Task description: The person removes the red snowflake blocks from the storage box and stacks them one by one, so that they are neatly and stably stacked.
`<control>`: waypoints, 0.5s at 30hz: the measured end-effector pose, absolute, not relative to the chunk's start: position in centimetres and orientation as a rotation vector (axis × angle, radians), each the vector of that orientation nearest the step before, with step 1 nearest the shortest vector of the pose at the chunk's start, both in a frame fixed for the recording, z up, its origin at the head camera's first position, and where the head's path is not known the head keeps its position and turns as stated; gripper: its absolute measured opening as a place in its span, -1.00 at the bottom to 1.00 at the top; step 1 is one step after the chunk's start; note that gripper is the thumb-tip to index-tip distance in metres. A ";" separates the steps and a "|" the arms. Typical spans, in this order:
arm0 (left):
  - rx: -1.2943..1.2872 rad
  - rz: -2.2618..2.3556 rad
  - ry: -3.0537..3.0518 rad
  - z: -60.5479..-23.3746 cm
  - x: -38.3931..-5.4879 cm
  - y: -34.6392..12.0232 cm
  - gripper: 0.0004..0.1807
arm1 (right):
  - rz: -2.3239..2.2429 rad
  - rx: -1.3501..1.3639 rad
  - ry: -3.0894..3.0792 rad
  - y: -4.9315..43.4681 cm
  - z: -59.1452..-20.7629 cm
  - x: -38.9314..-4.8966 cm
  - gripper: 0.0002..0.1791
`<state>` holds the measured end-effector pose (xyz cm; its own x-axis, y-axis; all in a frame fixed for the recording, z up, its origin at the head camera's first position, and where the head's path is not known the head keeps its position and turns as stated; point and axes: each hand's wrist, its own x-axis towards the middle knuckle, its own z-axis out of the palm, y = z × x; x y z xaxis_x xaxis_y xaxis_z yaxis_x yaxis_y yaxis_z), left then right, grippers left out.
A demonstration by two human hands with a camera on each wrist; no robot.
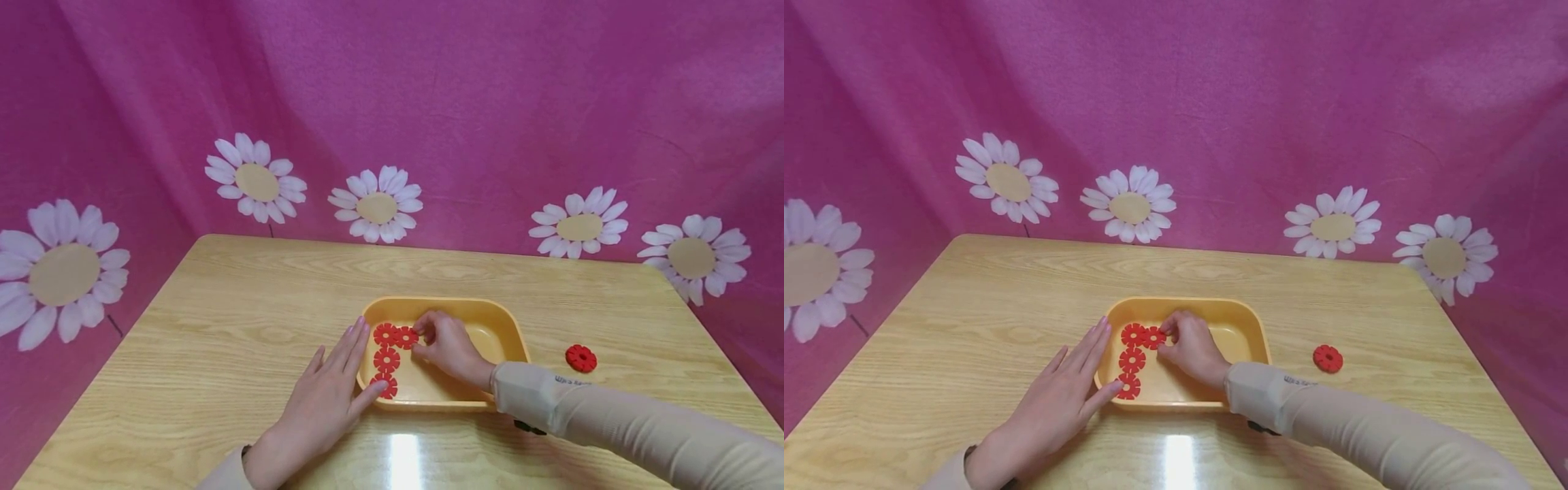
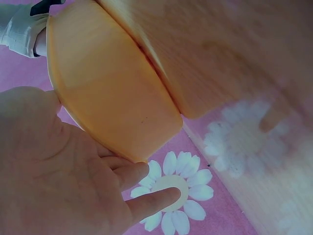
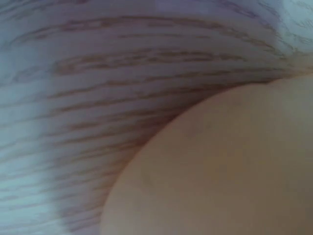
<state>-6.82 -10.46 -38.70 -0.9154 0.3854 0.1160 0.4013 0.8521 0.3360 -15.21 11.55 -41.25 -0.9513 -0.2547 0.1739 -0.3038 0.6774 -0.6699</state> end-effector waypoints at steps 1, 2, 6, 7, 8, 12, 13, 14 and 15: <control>-0.632 -0.554 -2.979 -38.7 -6.8 -10.5 -0.08 | 1.141 0.475 -2.815 11.6 -41.2 -15.2 -0.73; -0.633 -0.553 -2.977 -38.7 -6.8 -10.5 -0.08 | 1.140 0.480 -2.813 11.6 -41.2 -15.2 -0.73; -0.641 -0.553 -2.965 -38.8 -6.8 -10.5 -0.10 | 1.116 0.502 -2.815 11.6 -41.2 -15.2 -0.74; -0.641 -0.553 -2.967 -38.8 -6.7 -10.5 -0.10 | 1.109 0.506 -2.817 11.6 -41.1 -15.2 -0.74; -0.641 -0.556 -2.970 -38.8 -6.7 -10.5 -0.10 | 1.103 0.511 -2.819 11.6 -41.1 -15.2 -0.73; -0.636 -0.560 -2.986 -38.7 -6.7 -10.5 -0.10 | 1.102 0.518 -2.834 11.6 -41.0 -15.2 -0.71; -0.637 -0.559 -2.988 -38.7 -6.7 -10.5 -0.09 | 1.104 0.518 -2.837 11.6 -41.0 -15.2 -0.71; -0.638 -0.557 -2.988 -38.7 -6.7 -10.5 -0.10 | 1.105 0.518 -2.839 11.6 -41.0 -15.2 -0.71; -0.639 -0.555 -2.987 -38.7 -6.7 -10.5 -0.10 | 1.104 0.518 -2.840 11.6 -41.0 -15.2 -0.71</control>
<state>-6.74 -10.50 -38.69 -0.9146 0.3893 0.1095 0.4027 0.8513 0.3364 -15.16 11.56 -40.95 -0.9426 -0.2898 0.1660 -0.3258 0.6888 -0.6476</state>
